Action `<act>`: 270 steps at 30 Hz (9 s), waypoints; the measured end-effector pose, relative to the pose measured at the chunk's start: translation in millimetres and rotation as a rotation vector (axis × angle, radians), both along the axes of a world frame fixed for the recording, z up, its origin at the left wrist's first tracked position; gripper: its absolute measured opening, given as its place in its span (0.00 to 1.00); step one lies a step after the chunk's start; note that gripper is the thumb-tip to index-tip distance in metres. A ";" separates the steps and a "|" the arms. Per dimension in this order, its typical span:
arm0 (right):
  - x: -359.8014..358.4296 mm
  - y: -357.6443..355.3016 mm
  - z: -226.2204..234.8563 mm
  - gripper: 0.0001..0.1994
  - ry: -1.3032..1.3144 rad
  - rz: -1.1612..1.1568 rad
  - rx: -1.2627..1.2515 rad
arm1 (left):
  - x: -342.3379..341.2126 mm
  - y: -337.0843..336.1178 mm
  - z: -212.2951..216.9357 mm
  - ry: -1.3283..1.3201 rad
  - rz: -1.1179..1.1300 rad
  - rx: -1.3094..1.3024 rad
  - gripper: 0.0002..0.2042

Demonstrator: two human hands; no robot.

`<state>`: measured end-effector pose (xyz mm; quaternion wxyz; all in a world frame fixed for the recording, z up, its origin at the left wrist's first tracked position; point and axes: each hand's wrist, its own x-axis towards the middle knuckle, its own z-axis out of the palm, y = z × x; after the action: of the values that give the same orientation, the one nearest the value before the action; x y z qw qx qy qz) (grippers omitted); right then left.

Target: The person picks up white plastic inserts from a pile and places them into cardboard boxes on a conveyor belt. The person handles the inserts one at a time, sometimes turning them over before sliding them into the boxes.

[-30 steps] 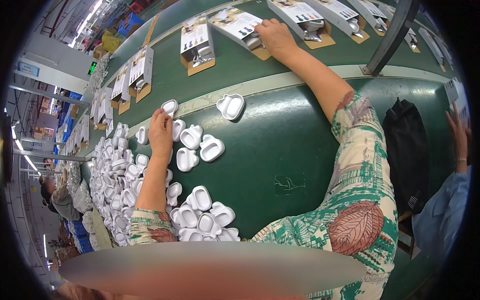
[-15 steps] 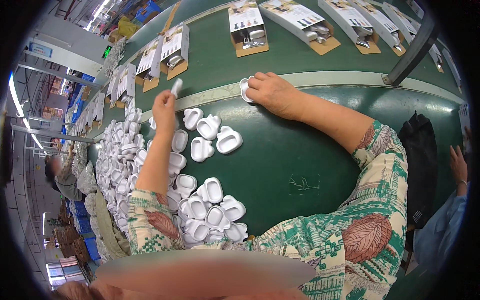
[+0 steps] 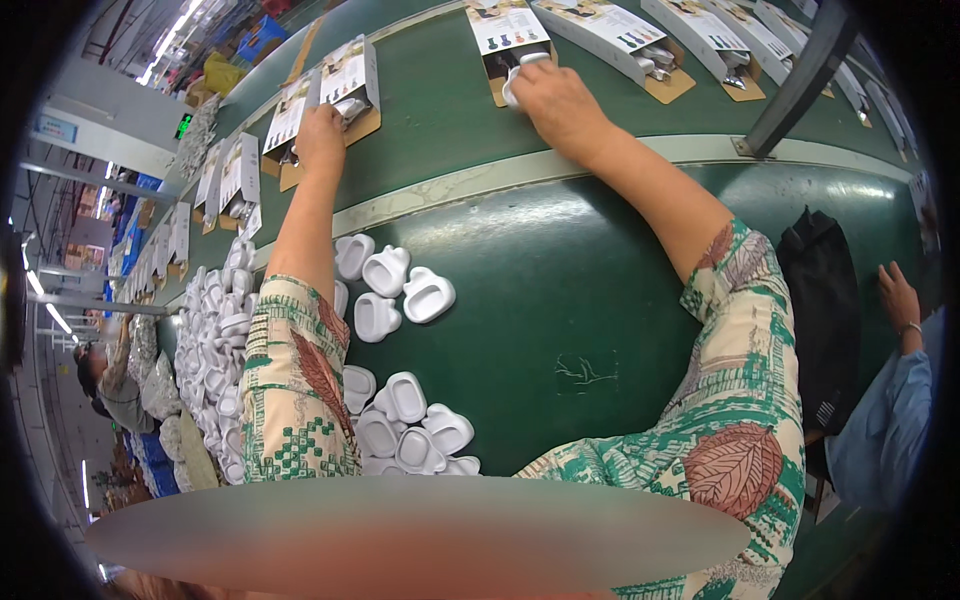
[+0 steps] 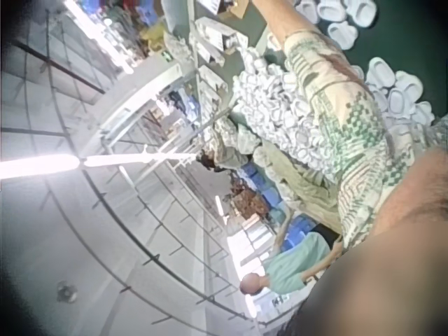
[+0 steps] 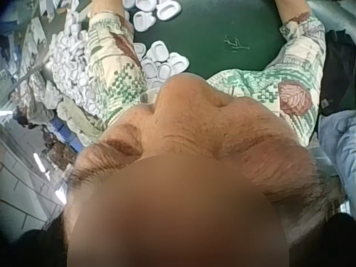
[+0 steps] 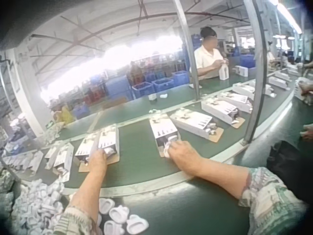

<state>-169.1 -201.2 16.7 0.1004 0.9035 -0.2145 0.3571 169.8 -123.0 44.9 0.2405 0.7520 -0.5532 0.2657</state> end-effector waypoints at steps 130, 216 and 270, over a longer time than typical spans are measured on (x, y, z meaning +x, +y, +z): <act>149.6 62.7 -13.8 0.05 0.118 0.617 -0.040 | -77.4 177.9 -36.8 -0.066 -0.085 0.298 0.24; 163.4 86.5 -7.5 0.13 0.183 0.832 0.455 | -28.2 184.0 -57.5 0.350 -0.012 -0.086 0.13; 163.3 12.8 10.7 0.13 -0.204 0.141 -0.007 | -37.1 182.7 -53.7 0.421 -0.124 -0.090 0.12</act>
<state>-5.7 -188.4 27.3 0.0560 0.8749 -0.1583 0.4543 132.8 59.7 -8.8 0.3998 0.7441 -0.5234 0.1117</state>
